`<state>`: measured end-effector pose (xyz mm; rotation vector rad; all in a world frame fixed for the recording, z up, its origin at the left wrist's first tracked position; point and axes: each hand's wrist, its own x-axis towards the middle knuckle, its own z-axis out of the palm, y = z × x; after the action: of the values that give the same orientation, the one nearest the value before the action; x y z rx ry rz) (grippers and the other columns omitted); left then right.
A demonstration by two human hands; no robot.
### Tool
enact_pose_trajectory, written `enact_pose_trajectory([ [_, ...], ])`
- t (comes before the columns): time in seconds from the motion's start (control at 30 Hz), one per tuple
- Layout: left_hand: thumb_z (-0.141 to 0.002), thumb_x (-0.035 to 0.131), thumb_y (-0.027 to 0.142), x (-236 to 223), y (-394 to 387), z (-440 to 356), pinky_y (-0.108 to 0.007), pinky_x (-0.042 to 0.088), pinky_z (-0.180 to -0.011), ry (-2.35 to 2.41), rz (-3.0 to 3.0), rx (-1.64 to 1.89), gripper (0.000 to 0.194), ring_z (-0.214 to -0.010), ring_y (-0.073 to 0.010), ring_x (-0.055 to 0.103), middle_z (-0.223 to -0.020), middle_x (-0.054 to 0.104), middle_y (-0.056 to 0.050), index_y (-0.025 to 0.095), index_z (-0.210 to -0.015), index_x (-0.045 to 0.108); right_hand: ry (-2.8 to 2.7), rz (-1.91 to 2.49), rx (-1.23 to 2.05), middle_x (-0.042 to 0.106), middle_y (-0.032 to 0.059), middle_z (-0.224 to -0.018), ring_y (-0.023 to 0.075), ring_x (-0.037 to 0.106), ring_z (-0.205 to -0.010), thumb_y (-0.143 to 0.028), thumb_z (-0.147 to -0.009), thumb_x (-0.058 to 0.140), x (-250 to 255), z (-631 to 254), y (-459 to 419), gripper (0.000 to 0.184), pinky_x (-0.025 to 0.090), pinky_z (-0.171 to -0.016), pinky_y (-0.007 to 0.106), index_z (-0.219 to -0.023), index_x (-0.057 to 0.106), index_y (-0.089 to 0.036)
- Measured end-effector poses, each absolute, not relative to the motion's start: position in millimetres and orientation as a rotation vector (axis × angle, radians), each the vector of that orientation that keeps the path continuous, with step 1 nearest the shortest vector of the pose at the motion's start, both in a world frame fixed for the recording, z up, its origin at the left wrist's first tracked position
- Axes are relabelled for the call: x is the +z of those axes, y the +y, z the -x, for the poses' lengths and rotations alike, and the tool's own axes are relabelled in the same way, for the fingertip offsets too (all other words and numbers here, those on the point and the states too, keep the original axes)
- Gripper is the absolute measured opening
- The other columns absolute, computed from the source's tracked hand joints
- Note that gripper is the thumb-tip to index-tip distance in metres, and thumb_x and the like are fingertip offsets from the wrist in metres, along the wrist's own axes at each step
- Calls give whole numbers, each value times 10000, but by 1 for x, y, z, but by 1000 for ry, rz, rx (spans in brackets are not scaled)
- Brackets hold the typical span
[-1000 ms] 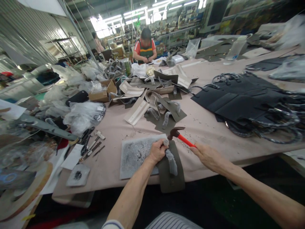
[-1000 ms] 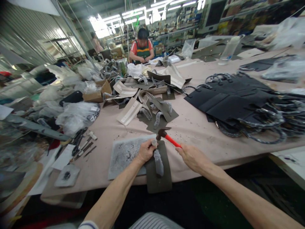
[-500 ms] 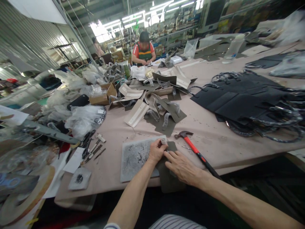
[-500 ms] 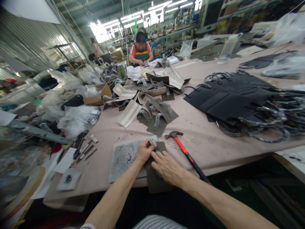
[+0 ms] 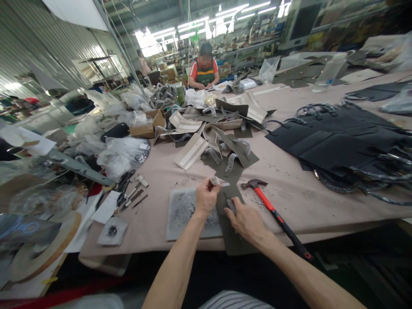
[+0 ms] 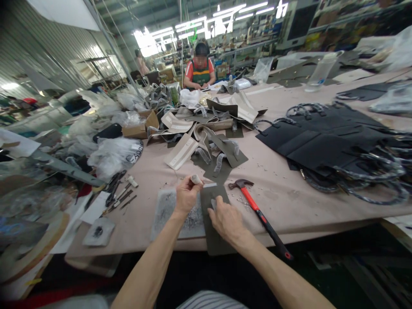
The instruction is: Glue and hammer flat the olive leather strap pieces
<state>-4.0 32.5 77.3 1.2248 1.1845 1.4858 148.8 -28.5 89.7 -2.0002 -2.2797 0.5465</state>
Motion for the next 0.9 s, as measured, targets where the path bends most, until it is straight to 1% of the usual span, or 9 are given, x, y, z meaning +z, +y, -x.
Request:
enact_pose_trajectory([
  [0.17, -753, 746, 247, 17, 43, -13, -280, 559, -805, 1142, -1070, 1396, 185, -794, -155, 702, -839, 739, -20, 170, -893, 654, -2210, 1995, 656, 745, 151, -946, 287, 726, -877, -460, -1023, 416, 69, -141, -36, 367, 408, -678, 312, -1192, 542, -158],
  [0.27, -744, 761, 272, 0, 50, -18, -304, 564, -825, 1129, -1027, 1361, 236, -814, -167, 720, -860, 749, -28, 172, -916, 634, -2158, 1909, 782, 745, 159, -989, 293, 718, -919, -516, -1010, 419, 63, -142, -38, 470, 435, -726, 327, -1272, 543, -145],
  [0.33, -747, 768, 288, -6, 53, -19, -305, 566, -823, 1143, -1028, 1330, 242, -816, -171, 725, -857, 751, -30, 172, -910, 631, -2080, 1835, 824, 733, 147, -1085, 273, 702, -975, -520, -1019, 380, 58, -149, -37, 488, 454, -783, 333, -1315, 536, -165],
  [0.43, -769, 760, 307, -13, 54, -18, -296, 566, -814, 1151, -1056, 1305, 229, -827, -175, 730, -854, 750, -34, 174, -906, 634, -1961, 1866, 626, 687, 140, -1180, 252, 664, -1003, -482, -1029, 342, 48, -176, -30, 453, 463, -859, 346, -1283, 565, -180],
  [0.53, -794, 745, 315, -16, 53, -16, -300, 566, -825, 1142, -1118, 1274, 205, -831, -176, 727, -855, 747, -37, 174, -901, 640, -1948, 2059, 256, 645, 185, -1141, 298, 620, -1010, -443, -1003, 408, 36, -216, -22, 427, 458, -862, 390, -1231, 589, -131],
  [0.6, -805, 736, 313, -15, 52, -16, -308, 563, -843, 1140, -1159, 1257, 193, -833, -175, 721, -860, 744, -37, 174, -903, 646, -1998, 2200, 146, 626, 195, -1093, 317, 608, -995, -432, -984, 446, 29, -242, -19, 407, 454, -820, 397, -1183, 603, -113],
  [0.73, -815, 718, 283, -13, 51, -16, -306, 556, -839, 1159, -1223, 1239, 153, -828, -174, 711, -856, 739, -38, 173, -901, 655, -2085, 2361, 350, 610, 153, -1045, 284, 631, -897, -438, -986, 429, 19, -271, -21, 358, 432, -712, 358, -1112, 591, -145],
  [0.83, -814, 709, 279, -11, 52, -16, -305, 553, -830, 1177, -1237, 1219, 148, -819, -175, 705, -847, 737, -39, 172, -899, 651, -2065, 2375, 501, 619, 140, -1016, 273, 639, -866, -376, -986, 410, 16, -273, -21, 287, 417, -700, 353, -1076, 567, -153],
  [0.9, -815, 703, 275, -10, 52, -17, -300, 551, -821, 1191, -1249, 1202, 138, -813, -176, 701, -841, 734, -39, 171, -887, 646, -1968, 2348, 612, 622, 131, -972, 259, 632, -839, -316, -950, 453, 18, -271, -16, 201, 415, -701, 350, -1020, 559, -161],
])
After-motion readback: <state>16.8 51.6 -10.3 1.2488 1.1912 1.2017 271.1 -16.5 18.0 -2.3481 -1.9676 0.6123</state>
